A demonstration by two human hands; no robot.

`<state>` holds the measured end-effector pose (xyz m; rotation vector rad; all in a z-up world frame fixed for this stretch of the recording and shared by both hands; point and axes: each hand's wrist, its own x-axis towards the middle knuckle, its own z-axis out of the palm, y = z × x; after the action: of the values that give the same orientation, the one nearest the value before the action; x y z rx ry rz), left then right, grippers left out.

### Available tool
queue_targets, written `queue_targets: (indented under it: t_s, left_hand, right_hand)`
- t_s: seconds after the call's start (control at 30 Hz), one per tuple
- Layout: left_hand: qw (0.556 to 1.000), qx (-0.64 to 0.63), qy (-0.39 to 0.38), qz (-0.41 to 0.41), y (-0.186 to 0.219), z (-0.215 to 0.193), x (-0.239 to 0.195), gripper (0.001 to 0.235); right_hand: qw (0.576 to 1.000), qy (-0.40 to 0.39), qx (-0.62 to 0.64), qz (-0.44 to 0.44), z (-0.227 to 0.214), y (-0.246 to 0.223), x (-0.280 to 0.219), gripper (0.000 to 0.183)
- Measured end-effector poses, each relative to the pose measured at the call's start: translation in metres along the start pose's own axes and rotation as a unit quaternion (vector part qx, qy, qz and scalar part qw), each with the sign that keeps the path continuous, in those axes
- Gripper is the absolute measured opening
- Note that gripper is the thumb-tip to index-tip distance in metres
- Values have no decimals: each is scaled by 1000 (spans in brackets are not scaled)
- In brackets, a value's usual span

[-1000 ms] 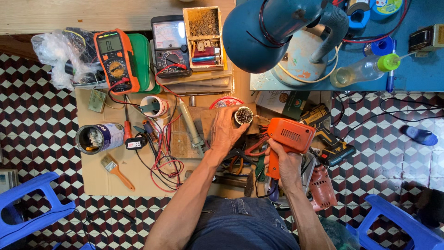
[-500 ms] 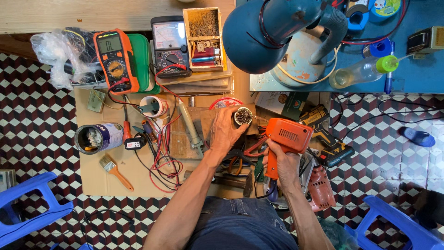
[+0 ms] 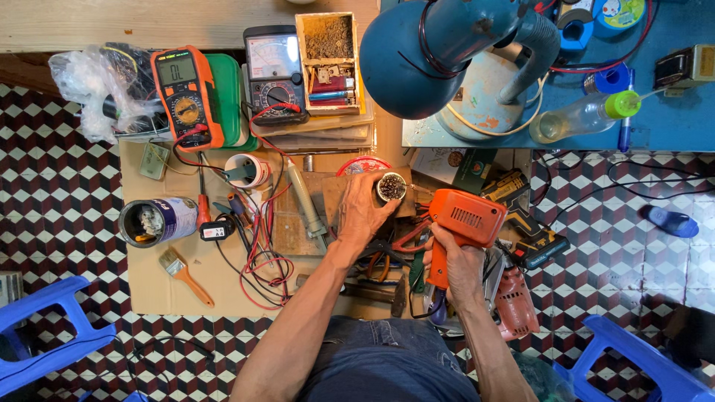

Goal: The person works at a cluttered electronics workbench, handling a small cylindrical component and using a heat gun to apply heat to it. They adjust a desk lamp for better lighting and continue heating the component while holding it with their left hand.

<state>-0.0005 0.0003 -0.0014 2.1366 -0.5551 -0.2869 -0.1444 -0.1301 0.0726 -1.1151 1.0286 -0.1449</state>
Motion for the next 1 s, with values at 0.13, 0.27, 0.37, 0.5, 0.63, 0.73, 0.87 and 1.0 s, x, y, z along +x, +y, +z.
queue_targets:
  t_s: [0.13,0.27,0.37,0.5,0.63,0.73,0.87,1.0]
  left_hand:
    - [1000,4,-7,-14,0,0,1,58]
    - [1000,4,-1,1,0,0,1,58]
    - [1000,-3,-6,-10,0,0,0,58]
    - [1000,2,0,1,0,-1,1,58]
    - [1000,1,-4,-2,2,-2,1,58]
    - [1000,-4,-12,-3,4,-4,1,59]
    - [1000,-4,-8,-9,3,-3,0,58]
    - [1000,0,-5,-5,3,-3,2,58]
  right_hand:
    - [1000,-7,-6,3,0,2,3,24]
    - [1000,-12,-3,0,1,1,5,25]
    - [1000,-10,-5,3,0,-2,3,25]
    - [1000,0,-10,8,1,-6,2,27]
    - [1000,-6,-12,1,1,-7,6,27]
    - [1000,-12,-25,-5,1,-6,9,27]
    - [1000,-10,-22,-2,0,-4,8,25]
    - [1000,-3,-10,2,2,-4,7,24]
